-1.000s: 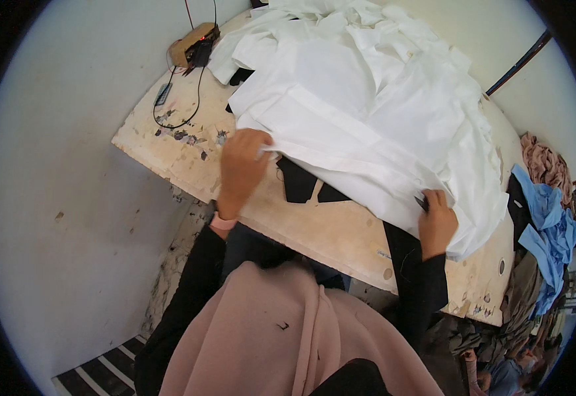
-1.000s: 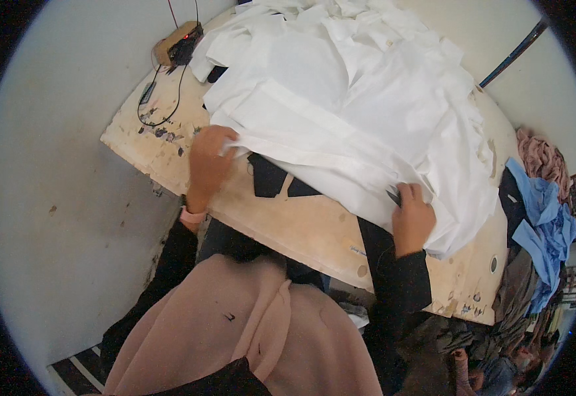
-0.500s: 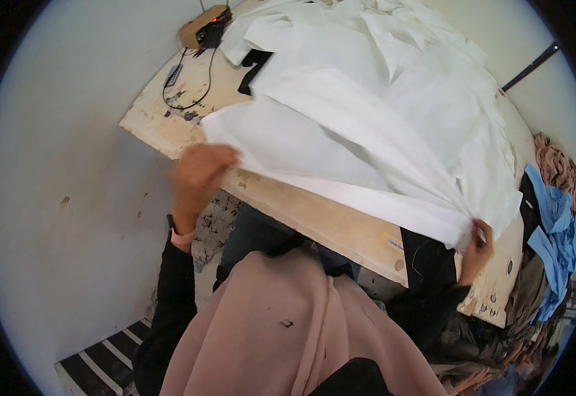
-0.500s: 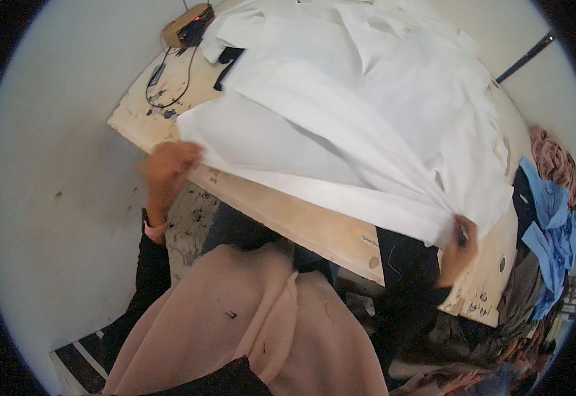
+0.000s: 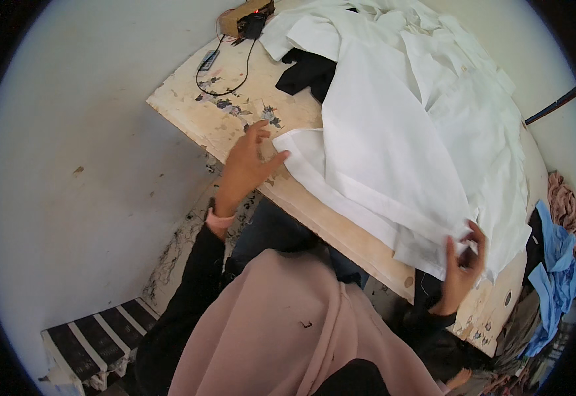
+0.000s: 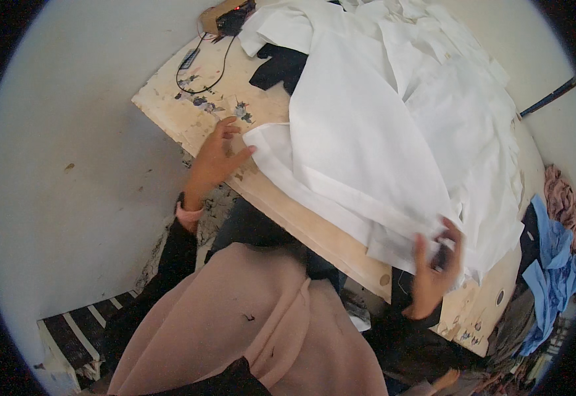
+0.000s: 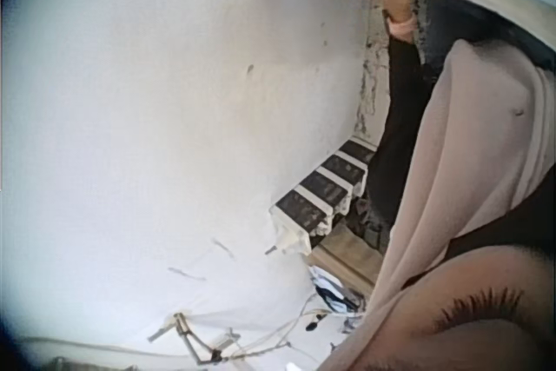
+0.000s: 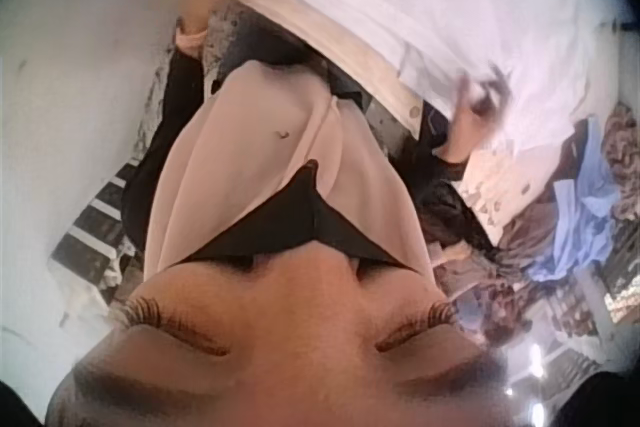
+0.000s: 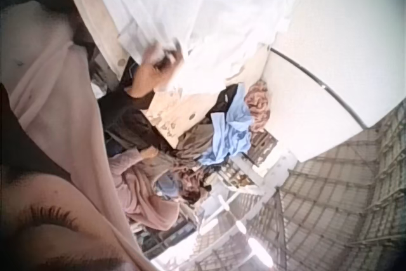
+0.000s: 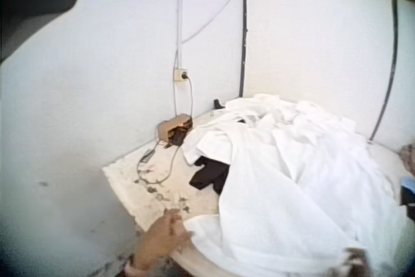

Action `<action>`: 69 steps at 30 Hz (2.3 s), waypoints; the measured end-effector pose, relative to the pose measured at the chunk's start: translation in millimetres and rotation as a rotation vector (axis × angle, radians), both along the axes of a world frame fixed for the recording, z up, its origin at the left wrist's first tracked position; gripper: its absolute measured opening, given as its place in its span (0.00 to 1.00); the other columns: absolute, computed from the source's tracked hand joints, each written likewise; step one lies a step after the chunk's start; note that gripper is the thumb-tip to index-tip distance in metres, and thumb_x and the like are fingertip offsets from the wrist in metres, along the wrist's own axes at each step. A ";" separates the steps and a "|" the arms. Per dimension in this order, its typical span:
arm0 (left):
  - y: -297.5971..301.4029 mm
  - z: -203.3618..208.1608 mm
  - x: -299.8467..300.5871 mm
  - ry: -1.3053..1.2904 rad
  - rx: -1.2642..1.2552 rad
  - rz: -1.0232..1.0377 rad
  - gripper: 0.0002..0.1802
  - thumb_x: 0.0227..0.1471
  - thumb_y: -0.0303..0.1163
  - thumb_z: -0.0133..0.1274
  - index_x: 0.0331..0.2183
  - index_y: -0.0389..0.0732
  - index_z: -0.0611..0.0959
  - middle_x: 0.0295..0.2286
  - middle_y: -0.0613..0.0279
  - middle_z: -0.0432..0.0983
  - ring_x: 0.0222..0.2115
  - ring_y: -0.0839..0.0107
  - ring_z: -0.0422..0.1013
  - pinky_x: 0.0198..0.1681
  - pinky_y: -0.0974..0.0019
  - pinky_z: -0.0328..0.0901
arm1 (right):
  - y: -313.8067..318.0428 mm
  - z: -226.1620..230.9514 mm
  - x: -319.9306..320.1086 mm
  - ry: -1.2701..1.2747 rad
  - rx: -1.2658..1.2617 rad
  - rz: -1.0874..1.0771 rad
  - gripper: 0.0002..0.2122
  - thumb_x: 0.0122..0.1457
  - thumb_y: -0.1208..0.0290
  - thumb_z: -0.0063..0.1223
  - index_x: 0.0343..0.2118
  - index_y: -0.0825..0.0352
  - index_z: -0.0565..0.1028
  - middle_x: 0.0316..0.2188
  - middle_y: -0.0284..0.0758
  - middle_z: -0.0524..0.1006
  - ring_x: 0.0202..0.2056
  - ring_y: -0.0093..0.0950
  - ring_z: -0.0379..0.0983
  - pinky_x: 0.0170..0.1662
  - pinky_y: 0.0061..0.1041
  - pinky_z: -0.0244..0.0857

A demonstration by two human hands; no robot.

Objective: The person uses shears to cut a white shirt on a worktable. They repeatedly lift, fold, and trim sections of the shirt, including the collar and front placket, while handling the fabric with both hands.

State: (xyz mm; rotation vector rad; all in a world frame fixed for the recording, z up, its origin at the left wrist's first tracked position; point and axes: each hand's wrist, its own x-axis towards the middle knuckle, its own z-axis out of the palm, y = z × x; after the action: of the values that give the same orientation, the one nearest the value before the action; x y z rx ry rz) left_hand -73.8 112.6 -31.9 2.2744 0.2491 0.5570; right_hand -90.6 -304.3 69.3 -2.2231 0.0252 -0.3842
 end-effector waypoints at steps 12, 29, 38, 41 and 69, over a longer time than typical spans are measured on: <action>-19.2 -4.2 32.4 -0.001 0.330 -0.230 0.39 0.35 0.60 0.69 0.45 0.45 0.79 0.43 0.62 0.71 0.46 0.57 0.68 0.48 0.49 0.60 | 144.9 -76.2 51.7 0.151 -0.106 0.837 0.17 0.53 0.64 0.67 0.45 0.61 0.78 0.39 0.34 0.80 0.35 0.32 0.80 0.38 0.26 0.71; 70.4 -0.4 47.8 -0.146 -0.530 0.028 0.11 0.55 0.36 0.64 0.33 0.37 0.86 0.26 0.73 0.75 0.25 0.81 0.61 0.29 0.75 0.59 | 162.7 -43.5 56.5 0.219 -0.206 0.884 0.18 0.57 0.60 0.62 0.46 0.66 0.73 0.35 0.41 0.79 0.35 0.40 0.78 0.37 0.34 0.71; 52.4 28.3 40.4 -0.171 -0.462 -0.014 0.09 0.52 0.33 0.65 0.33 0.38 0.86 0.28 0.69 0.79 0.27 0.80 0.65 0.31 0.74 0.62 | 266.4 -34.2 120.3 -0.001 -0.594 0.849 0.13 0.62 0.59 0.53 0.35 0.65 0.70 0.23 0.44 0.79 0.25 0.45 0.78 0.26 0.43 0.68; 49.1 32.9 39.9 -0.197 -0.447 -0.039 0.08 0.52 0.32 0.65 0.33 0.39 0.86 0.29 0.67 0.80 0.27 0.79 0.67 0.32 0.73 0.63 | 283.8 -34.5 123.9 -0.061 -0.691 0.856 0.13 0.60 0.60 0.55 0.33 0.66 0.72 0.20 0.42 0.78 0.24 0.43 0.78 0.26 0.42 0.69; -3.2 18.8 -2.3 0.120 -1.358 -0.293 0.37 0.57 0.23 0.57 0.64 0.39 0.60 0.44 0.49 0.81 0.43 0.70 0.76 0.50 0.68 0.69 | 201.0 -53.2 94.7 -0.179 -0.018 0.731 0.12 0.55 0.67 0.64 0.42 0.63 0.79 0.34 0.32 0.81 0.29 0.30 0.74 0.37 0.27 0.62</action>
State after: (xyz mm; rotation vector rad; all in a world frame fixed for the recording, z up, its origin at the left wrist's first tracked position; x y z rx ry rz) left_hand -76.1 109.5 -13.1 0.9802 0.2347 0.0109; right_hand 4.1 -103.4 16.1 -2.0355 -0.8604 -0.1685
